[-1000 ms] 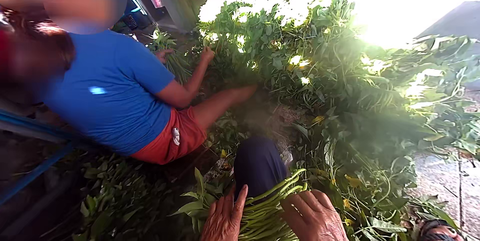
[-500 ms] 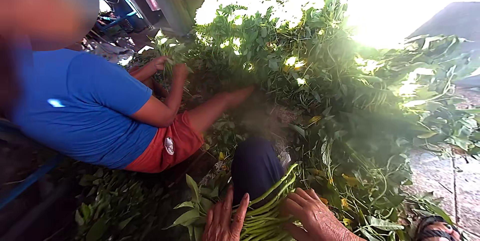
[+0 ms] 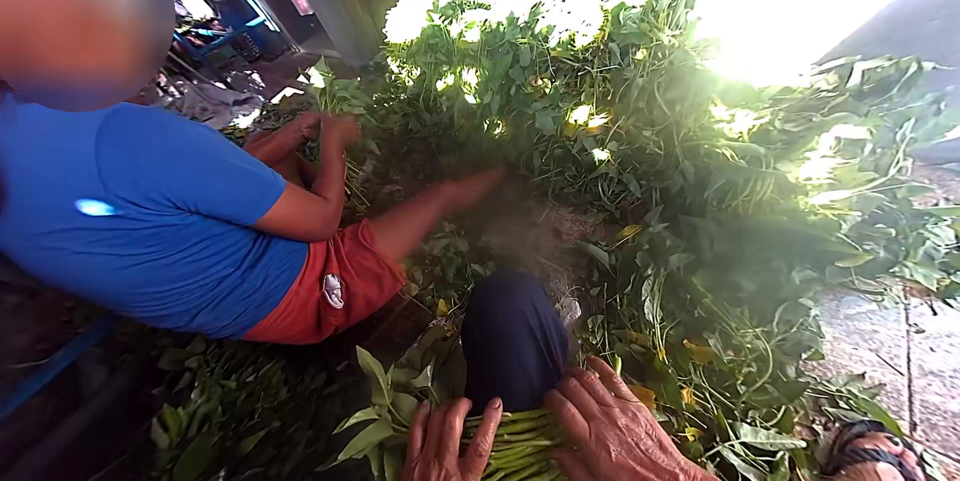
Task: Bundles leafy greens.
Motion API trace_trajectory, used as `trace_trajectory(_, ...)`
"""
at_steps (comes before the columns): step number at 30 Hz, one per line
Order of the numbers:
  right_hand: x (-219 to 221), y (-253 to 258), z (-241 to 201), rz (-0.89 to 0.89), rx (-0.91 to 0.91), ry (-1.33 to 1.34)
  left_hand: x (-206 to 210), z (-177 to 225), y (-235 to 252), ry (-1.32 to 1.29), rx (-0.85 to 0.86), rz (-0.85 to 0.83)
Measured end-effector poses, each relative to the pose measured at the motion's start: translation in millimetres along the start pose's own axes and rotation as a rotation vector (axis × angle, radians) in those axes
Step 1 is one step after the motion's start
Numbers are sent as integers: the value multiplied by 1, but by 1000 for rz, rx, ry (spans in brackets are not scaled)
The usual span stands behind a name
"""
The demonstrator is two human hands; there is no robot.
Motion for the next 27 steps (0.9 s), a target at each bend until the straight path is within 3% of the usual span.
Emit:
trace_trajectory(5, 27, -20, 10, 14, 66, 150, 1, 2, -2, -45, 32, -3)
trace_trajectory(11, -9, -32, 2, 199, -19, 186, 1, 2, 2, -62, 78, -224)
trace_trajectory(16, -15, -39, -8, 215, -85, 197, 4, -4, 6, -161, 91, -242)
trace_trajectory(22, -11, -24, 3, 222, 29, 299, 6, -6, 9, -259, 64, -272)
trace_trajectory(27, -12, -16, 5, 246, 18, 242, 8, -4, 8, -249, 40, -240)
Point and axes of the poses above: each hand's wrist, its own y-axis towards the middle knuckle, its own x-axis out of the palm, z = x × y, the point moved 9 cm from there along y, towards the middle knuckle, and after that the axes turned 1 degree about y, right-handed, at the moved point
